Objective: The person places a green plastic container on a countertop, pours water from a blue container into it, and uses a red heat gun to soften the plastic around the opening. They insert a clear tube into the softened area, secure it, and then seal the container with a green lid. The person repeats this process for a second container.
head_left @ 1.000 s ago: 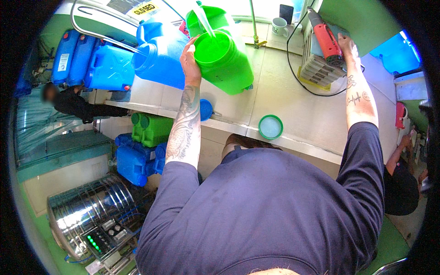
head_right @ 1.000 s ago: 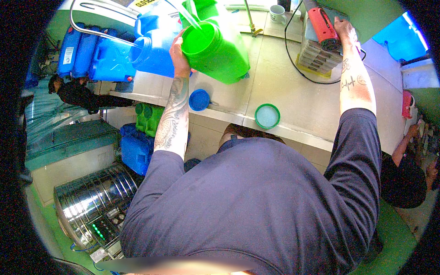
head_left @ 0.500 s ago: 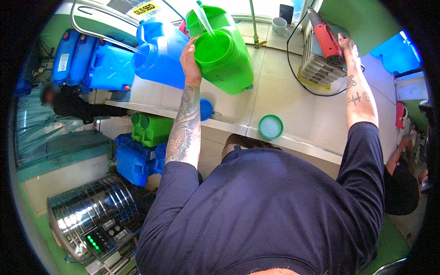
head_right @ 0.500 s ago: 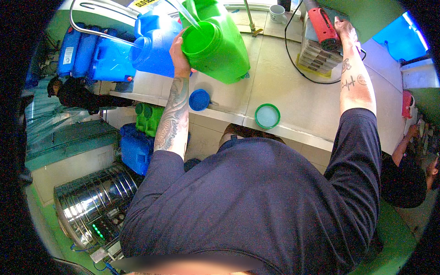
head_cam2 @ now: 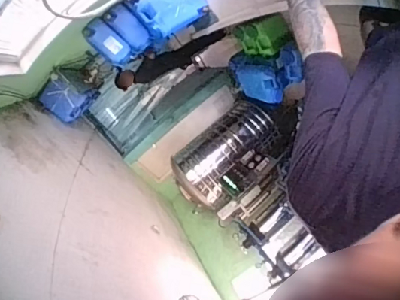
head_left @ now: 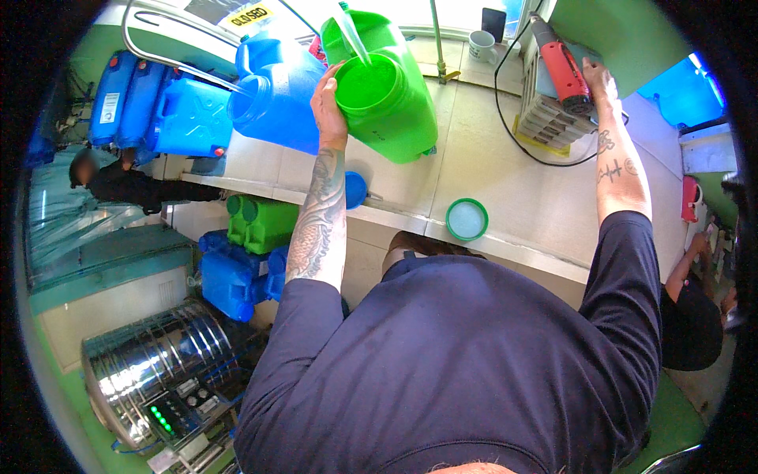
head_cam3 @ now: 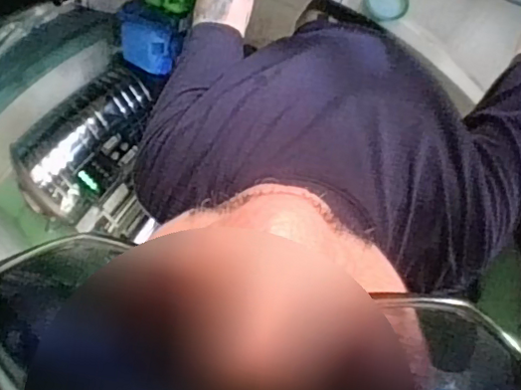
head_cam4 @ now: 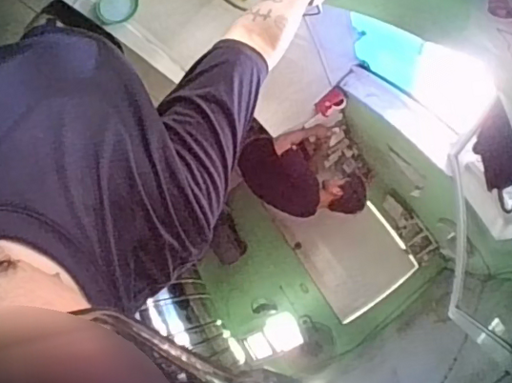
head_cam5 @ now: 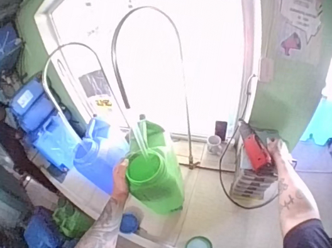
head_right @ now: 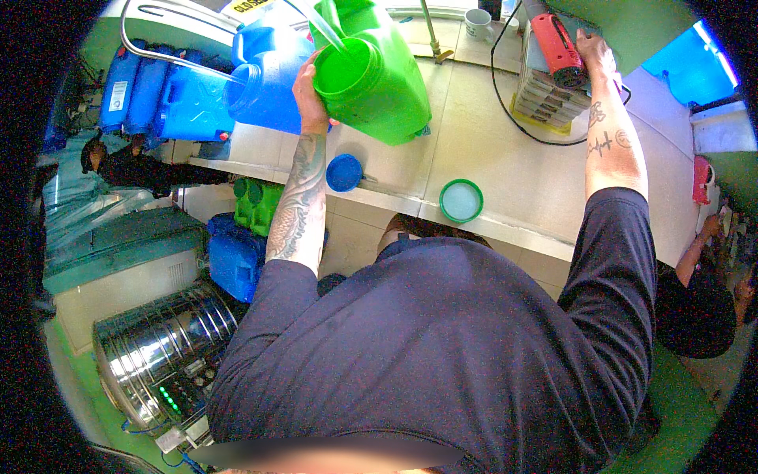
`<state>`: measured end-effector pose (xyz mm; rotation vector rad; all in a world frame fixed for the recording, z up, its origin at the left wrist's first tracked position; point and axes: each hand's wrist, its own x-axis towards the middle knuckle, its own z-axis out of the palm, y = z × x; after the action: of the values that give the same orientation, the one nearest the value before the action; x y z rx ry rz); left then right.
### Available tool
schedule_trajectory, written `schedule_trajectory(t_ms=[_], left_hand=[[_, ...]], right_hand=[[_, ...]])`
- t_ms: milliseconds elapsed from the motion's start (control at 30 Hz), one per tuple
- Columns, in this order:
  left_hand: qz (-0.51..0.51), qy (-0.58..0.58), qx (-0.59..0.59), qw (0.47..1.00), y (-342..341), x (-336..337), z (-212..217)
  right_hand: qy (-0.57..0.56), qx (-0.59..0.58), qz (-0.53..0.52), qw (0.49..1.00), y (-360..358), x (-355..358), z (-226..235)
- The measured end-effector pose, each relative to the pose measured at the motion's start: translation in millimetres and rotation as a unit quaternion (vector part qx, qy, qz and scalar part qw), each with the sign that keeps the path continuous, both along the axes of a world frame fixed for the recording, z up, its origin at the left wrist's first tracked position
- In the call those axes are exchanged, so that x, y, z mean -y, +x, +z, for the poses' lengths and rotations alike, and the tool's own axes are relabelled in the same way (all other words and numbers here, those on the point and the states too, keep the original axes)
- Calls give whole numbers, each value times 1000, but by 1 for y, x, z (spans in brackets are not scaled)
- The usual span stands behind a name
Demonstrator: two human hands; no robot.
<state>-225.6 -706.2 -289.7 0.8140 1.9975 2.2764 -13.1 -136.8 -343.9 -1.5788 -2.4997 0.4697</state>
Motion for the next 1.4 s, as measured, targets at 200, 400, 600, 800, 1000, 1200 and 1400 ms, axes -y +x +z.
schedule_trajectory(t_ms=[200, 400, 600, 800, 1000, 1200, 1400], left_hand=[[-1, -3, 1, 1000, -1, 0, -1], [-1, -4, -3, 1000, 0, 1, 0], [-1, -16, -1, 1000, 1, 1, 2], [0, -10, 7, 1000, 0, 1, 1], [-11, 2, 9, 1000, -1, 1, -1], [-19, 18, 11, 1000, -3, 2, -6], [2, -32, -45, 998, -5, 4, -5]], right_hand=[[0, 2, 6, 1000, 1, 0, 2], [9, -5, 1, 1000, 1, 1, 0], [12, 2, 0, 1000, 0, 0, -1], [6, 4, -1, 1000, 0, 1, 1], [25, 9, 9, 1000, -1, -8, -8], [62, -54, 12, 997, 0, -12, -16], [225, -390, 47, 892, 27, 67, 54]])
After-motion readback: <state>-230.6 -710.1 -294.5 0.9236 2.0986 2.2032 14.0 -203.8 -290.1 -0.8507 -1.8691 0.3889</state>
